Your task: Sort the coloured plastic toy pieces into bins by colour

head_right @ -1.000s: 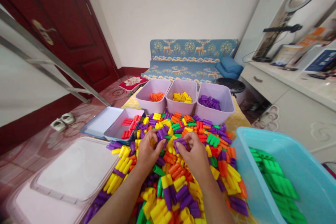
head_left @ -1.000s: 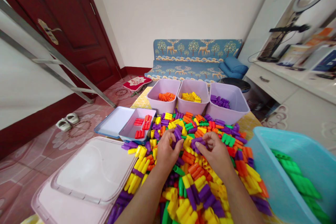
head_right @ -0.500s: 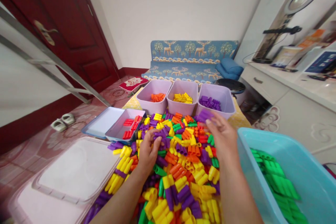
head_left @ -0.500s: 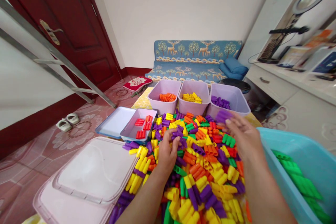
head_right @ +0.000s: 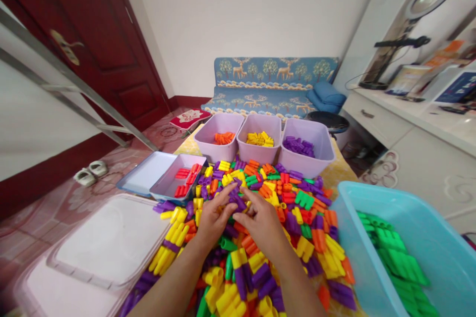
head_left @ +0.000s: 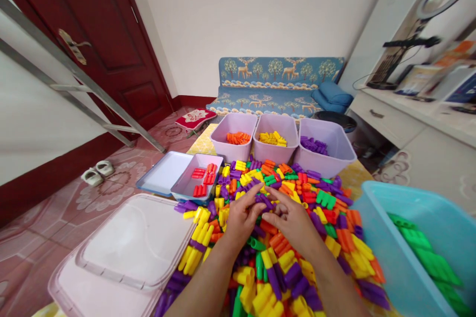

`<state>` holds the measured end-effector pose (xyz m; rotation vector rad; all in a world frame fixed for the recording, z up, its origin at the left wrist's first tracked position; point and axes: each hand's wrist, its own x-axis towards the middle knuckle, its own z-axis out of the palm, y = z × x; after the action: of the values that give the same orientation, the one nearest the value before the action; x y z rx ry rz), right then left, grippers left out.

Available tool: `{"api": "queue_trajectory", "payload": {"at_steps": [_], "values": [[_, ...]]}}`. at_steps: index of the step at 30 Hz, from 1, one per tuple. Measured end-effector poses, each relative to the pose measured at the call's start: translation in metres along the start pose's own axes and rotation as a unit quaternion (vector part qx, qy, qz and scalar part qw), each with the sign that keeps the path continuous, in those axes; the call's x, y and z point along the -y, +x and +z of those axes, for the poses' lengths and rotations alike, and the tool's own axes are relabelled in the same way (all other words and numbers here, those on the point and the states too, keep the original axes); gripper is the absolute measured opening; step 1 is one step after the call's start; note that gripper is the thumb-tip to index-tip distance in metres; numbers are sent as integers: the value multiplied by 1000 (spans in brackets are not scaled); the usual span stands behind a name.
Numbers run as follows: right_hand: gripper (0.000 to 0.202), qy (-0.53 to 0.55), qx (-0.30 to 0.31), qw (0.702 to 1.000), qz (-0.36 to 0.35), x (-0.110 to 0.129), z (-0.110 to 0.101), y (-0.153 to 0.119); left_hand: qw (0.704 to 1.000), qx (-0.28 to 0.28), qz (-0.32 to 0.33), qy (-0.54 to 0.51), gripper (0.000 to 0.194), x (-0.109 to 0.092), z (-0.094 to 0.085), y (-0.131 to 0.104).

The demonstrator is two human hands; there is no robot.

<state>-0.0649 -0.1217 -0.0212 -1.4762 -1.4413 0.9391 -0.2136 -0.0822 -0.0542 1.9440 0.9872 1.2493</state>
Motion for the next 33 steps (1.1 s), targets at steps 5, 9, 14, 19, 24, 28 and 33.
{"api": "queue_trajectory", "payload": {"at_steps": [5, 9, 14, 19, 24, 28, 33], "values": [[32, -62, -10, 998, -30, -2, -7, 2, 999, 38, 21, -5, 43, 2, 2, 0], [22, -74, -26, 997, -14, 5, -45, 15, 998, 42, 15, -38, 43, 1, 2, 1], [46, 113, -256, 958, -57, 11, -102, 38, 998, 54, 41, -2, 21, -4, 1, 2], [55, 122, -208, 970, -37, -2, -104, 25, 997, 56, 44, 11, 18, -10, 1, 3], [45, -108, 45, 993, -6, -21, -76, -2, 995, 74, 54, 49, 17, -16, -1, 5], [63, -281, 39, 958, -27, -25, -60, -9, 990, 82, 62, 100, 25, -18, -2, 6], [71, -378, 43, 925, 6, -21, -62, -13, 972, 134, 72, 178, 51, -18, -8, 4]]}}
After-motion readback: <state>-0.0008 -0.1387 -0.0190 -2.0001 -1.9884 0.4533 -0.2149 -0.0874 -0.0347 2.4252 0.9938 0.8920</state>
